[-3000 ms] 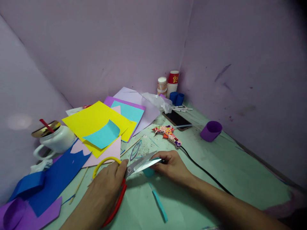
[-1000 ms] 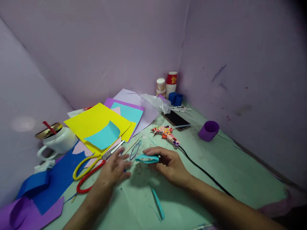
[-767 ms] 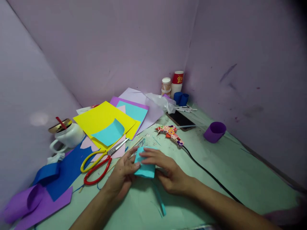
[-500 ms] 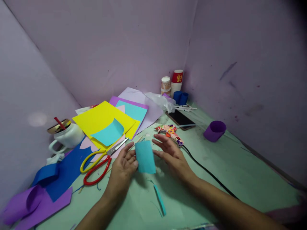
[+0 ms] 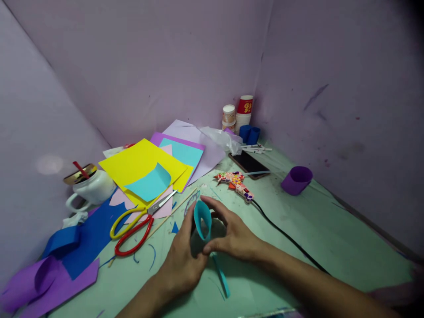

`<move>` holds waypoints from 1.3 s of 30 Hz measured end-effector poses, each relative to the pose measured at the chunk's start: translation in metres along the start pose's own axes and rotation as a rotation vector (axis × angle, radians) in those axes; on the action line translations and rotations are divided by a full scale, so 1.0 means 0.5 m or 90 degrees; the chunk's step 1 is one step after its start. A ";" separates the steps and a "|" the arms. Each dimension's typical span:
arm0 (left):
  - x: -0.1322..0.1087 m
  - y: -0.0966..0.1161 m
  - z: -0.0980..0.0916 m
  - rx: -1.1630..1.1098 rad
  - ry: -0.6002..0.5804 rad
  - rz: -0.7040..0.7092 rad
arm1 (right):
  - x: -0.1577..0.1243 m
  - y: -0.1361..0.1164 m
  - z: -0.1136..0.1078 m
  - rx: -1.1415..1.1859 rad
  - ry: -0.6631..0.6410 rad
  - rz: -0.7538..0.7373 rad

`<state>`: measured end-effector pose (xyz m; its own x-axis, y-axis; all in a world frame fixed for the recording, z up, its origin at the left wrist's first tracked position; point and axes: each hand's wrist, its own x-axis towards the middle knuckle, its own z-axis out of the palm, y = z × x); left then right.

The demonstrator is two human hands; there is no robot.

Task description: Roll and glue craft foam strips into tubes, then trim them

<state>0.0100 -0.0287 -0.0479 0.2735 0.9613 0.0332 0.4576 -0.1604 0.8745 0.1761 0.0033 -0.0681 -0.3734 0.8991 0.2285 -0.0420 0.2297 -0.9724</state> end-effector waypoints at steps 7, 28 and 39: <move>0.012 -0.025 0.016 -0.008 0.058 0.028 | 0.003 0.018 0.007 0.017 0.034 0.008; 0.020 -0.023 0.024 0.065 0.043 -0.015 | 0.003 0.000 -0.025 -0.120 0.045 -0.124; 0.024 -0.010 0.018 0.041 0.022 -0.031 | 0.009 -0.003 -0.036 -0.156 -0.076 -0.094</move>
<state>0.0185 -0.0183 -0.0561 0.2213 0.9752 0.0091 0.5236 -0.1267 0.8425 0.1912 0.0137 -0.0646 -0.4865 0.8024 0.3457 0.1153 0.4511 -0.8850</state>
